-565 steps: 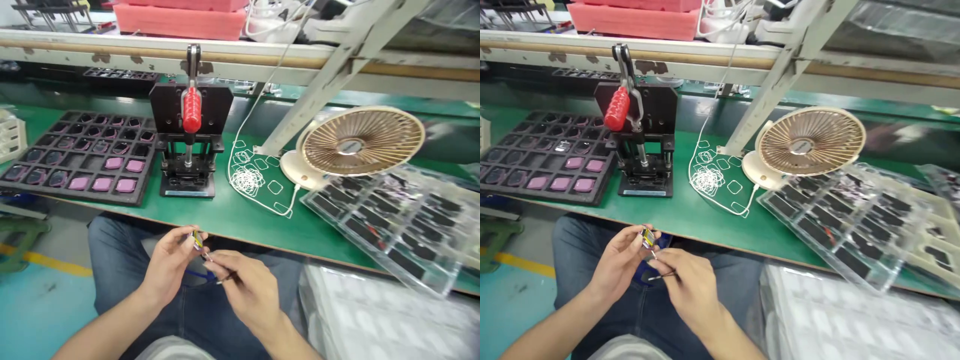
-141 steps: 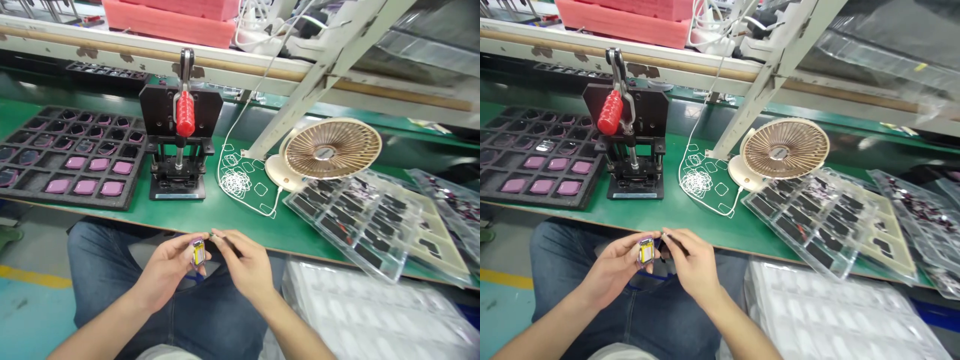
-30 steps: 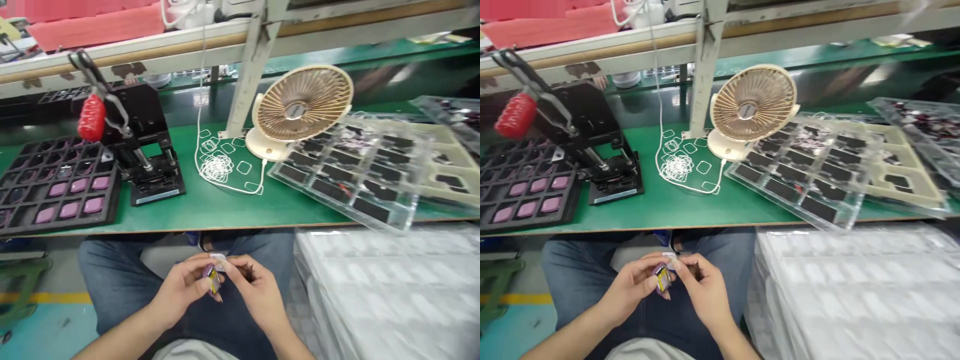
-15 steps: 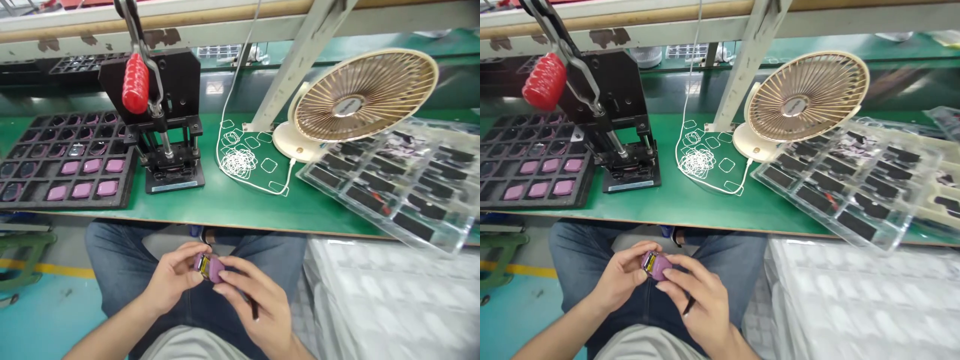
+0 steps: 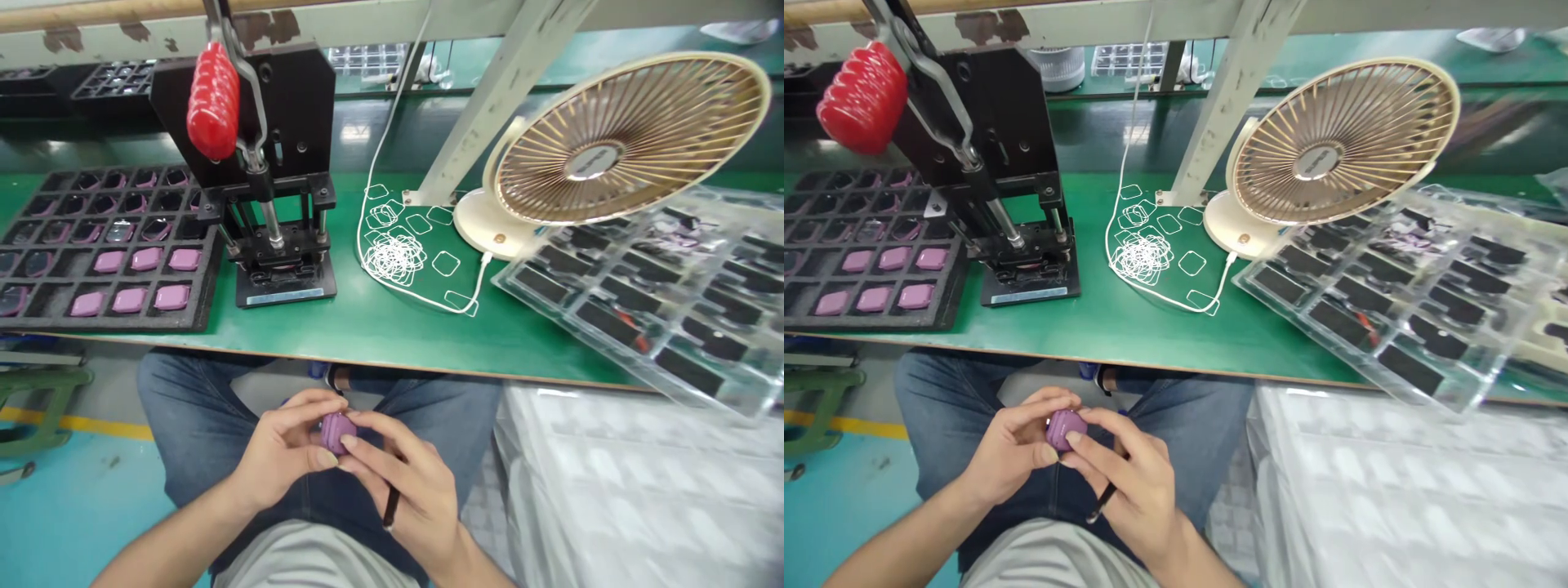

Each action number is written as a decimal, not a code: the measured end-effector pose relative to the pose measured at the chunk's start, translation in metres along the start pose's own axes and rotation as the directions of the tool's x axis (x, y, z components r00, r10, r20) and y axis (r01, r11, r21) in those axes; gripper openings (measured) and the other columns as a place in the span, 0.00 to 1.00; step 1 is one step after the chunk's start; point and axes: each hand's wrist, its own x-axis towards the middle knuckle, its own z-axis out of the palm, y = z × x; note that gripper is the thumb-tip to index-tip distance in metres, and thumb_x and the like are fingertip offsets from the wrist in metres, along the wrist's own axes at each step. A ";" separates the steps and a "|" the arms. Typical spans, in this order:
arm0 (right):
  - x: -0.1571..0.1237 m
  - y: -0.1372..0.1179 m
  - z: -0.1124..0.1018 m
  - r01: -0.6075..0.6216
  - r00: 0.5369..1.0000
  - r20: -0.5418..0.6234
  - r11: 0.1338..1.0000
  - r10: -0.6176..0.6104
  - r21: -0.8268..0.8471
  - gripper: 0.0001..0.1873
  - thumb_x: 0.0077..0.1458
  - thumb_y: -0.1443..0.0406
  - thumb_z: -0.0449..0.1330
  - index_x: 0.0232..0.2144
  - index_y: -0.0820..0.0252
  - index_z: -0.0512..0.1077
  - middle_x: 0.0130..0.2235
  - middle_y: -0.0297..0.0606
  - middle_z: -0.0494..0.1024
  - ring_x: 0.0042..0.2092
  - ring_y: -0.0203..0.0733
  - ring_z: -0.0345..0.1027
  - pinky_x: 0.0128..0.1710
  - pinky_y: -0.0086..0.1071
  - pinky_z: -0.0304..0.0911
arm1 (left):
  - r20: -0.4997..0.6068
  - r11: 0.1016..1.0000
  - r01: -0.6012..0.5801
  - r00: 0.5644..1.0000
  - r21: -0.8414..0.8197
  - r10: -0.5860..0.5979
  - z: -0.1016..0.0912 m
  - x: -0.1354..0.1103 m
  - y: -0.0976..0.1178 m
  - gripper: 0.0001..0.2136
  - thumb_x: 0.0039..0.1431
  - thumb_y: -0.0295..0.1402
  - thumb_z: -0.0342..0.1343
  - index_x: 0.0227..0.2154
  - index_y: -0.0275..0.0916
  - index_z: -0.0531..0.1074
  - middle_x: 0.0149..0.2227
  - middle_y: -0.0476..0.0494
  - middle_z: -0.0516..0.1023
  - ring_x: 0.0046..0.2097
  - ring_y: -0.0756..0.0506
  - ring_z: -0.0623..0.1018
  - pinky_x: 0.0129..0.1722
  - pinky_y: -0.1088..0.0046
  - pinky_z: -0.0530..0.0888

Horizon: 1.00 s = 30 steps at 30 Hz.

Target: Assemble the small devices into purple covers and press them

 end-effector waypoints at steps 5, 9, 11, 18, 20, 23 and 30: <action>0.001 -0.002 0.001 0.056 0.998 0.012 0.995 -0.055 -0.084 0.13 0.71 0.70 0.64 0.55 0.56 0.80 0.56 0.46 0.79 0.30 0.33 0.71 0.28 0.30 0.67 | -0.010 1.000 -0.008 1.000 -0.013 0.008 0.000 -0.001 -0.001 0.24 0.55 0.36 0.77 0.55 0.48 0.83 0.58 0.36 0.77 0.59 0.37 0.79 0.59 0.62 0.79; -0.006 0.001 0.006 0.107 0.992 0.078 0.981 -0.096 -0.162 0.19 0.70 0.75 0.61 0.59 0.58 0.77 0.62 0.50 0.75 0.42 0.39 0.79 0.36 0.32 0.73 | -0.018 1.000 -0.024 1.000 -0.014 0.024 0.001 -0.002 -0.003 0.23 0.57 0.34 0.75 0.56 0.49 0.83 0.60 0.37 0.77 0.60 0.37 0.79 0.59 0.63 0.79; -0.010 0.004 0.010 0.121 0.990 0.101 0.972 -0.102 -0.201 0.22 0.70 0.76 0.57 0.62 0.59 0.75 0.66 0.52 0.71 0.50 0.44 0.80 0.40 0.34 0.74 | -0.030 0.998 -0.060 0.998 -0.012 0.059 0.003 -0.001 -0.003 0.22 0.60 0.34 0.73 0.57 0.48 0.82 0.62 0.37 0.76 0.63 0.37 0.77 0.64 0.62 0.76; 0.003 0.007 0.020 0.001 1.000 -0.003 0.980 -0.002 -0.201 0.18 0.72 0.68 0.63 0.61 0.60 0.71 0.57 0.50 0.78 0.54 0.47 0.78 0.45 0.34 0.75 | -0.283 0.998 -0.023 0.959 -0.057 0.006 0.014 0.004 -0.003 0.14 0.65 0.36 0.69 0.53 0.48 0.84 0.51 0.41 0.85 0.51 0.45 0.85 0.55 0.73 0.79; 0.011 0.004 0.017 -0.102 0.993 0.044 0.981 0.110 -0.165 0.13 0.73 0.60 0.63 0.56 0.59 0.72 0.48 0.45 0.80 0.46 0.45 0.79 0.38 0.33 0.72 | -0.306 0.996 -0.014 0.952 -0.088 -0.014 0.012 0.004 -0.003 0.13 0.64 0.36 0.70 0.51 0.48 0.85 0.45 0.42 0.88 0.45 0.46 0.86 0.50 0.73 0.81; 0.018 0.003 0.010 -0.082 0.963 0.242 0.984 0.120 -0.159 0.11 0.77 0.57 0.56 0.47 0.57 0.73 0.36 0.36 0.76 0.33 0.40 0.72 0.30 0.33 0.61 | -0.277 0.997 -0.027 0.961 -0.069 0.007 0.005 0.003 -0.004 0.12 0.62 0.35 0.72 0.48 0.47 0.86 0.42 0.43 0.89 0.43 0.47 0.87 0.49 0.75 0.81; 0.016 0.010 0.004 0.103 0.942 0.329 0.992 -0.072 -0.078 0.04 0.73 0.68 0.56 0.44 0.60 0.71 0.31 0.32 0.69 0.27 0.38 0.59 0.28 0.36 0.47 | 0.053 0.920 -0.077 0.997 0.384 0.062 -0.011 0.012 0.022 0.09 0.65 0.30 0.69 0.46 0.49 0.87 0.41 0.45 0.88 0.44 0.45 0.84 0.50 0.71 0.80</action>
